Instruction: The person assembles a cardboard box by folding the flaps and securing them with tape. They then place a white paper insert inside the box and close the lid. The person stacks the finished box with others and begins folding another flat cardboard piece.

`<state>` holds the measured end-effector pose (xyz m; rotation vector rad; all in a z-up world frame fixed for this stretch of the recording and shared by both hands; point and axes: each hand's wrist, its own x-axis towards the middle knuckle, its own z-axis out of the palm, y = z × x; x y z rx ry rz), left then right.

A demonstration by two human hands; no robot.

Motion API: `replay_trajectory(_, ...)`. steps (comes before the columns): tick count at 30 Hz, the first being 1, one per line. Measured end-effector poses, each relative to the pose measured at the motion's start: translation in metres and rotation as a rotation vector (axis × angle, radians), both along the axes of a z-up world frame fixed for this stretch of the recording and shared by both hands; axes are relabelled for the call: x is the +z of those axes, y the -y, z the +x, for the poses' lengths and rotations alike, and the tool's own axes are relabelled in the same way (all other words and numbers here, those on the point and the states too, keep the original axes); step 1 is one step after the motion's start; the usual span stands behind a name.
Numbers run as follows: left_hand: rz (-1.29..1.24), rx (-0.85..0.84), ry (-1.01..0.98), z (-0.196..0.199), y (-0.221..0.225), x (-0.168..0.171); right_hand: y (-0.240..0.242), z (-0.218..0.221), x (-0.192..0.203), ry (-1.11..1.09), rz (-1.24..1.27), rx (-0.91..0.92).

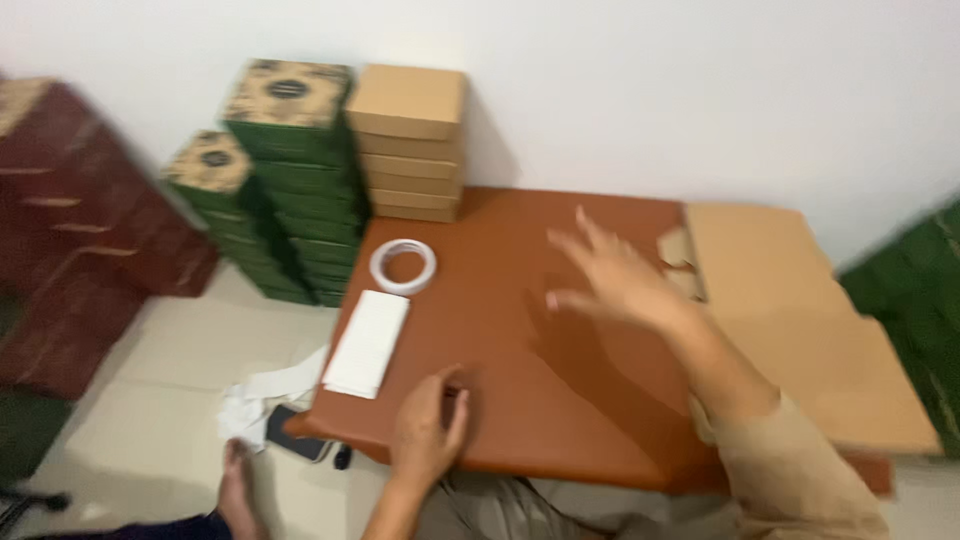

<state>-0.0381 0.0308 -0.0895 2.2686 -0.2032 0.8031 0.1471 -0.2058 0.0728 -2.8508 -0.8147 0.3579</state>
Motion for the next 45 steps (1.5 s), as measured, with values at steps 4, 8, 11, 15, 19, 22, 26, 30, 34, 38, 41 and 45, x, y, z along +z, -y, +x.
replay_trajectory(4, 0.042, -0.041, -0.085, 0.001, 0.001, -0.013, 0.115, -0.090, -0.071, 0.220, -0.020, -0.132)
replay_trajectory(8, 0.130, 0.029, -0.044, 0.000, 0.004, -0.011, 0.185, -0.150, -0.112, 0.149, -0.012, -0.549)
replay_trajectory(11, 0.187, 0.070, -0.048, 0.001, 0.003, -0.015, 0.211, -0.165, -0.137, 0.202, -0.016, -0.569)
replay_trajectory(15, 0.206, 0.092, -0.096, -0.001, 0.000, -0.024, 0.236, -0.164, -0.151, 0.504, 0.114, -0.377)
replay_trajectory(19, 0.226, 0.080, -0.069, -0.005, 0.002, -0.021, 0.243, -0.164, -0.137, 0.402, 0.230, -0.440)
replay_trajectory(22, 0.216, 0.092, -0.075, -0.004, 0.004, -0.021, 0.243, -0.159, -0.127, 0.470, 0.239, -0.418)
replay_trajectory(26, 0.199, 0.079, -0.091, -0.004, 0.006, -0.017, 0.249, -0.152, -0.122, 0.320, 0.188, -0.528)
replay_trajectory(30, 0.192, 0.123, -0.111, -0.004, 0.005, -0.022, 0.252, -0.149, -0.115, 0.275, 0.247, -0.529)
replay_trajectory(34, 0.174, 0.094, -0.106, -0.004, 0.009, -0.014, 0.248, -0.148, -0.102, 0.266, 0.223, -0.542)
replay_trajectory(38, 0.168, 0.074, -0.135, -0.003, 0.007, -0.015, 0.253, -0.148, -0.104, 0.294, 0.217, -0.508)
replay_trajectory(41, 0.165, 0.064, -0.119, -0.002, 0.010, -0.012, 0.256, -0.148, -0.103, 0.338, 0.249, -0.469)
replay_trajectory(45, 0.126, 0.074, -0.123, -0.002, 0.010, -0.015, 0.263, -0.149, -0.101, 0.283, 0.237, -0.433)
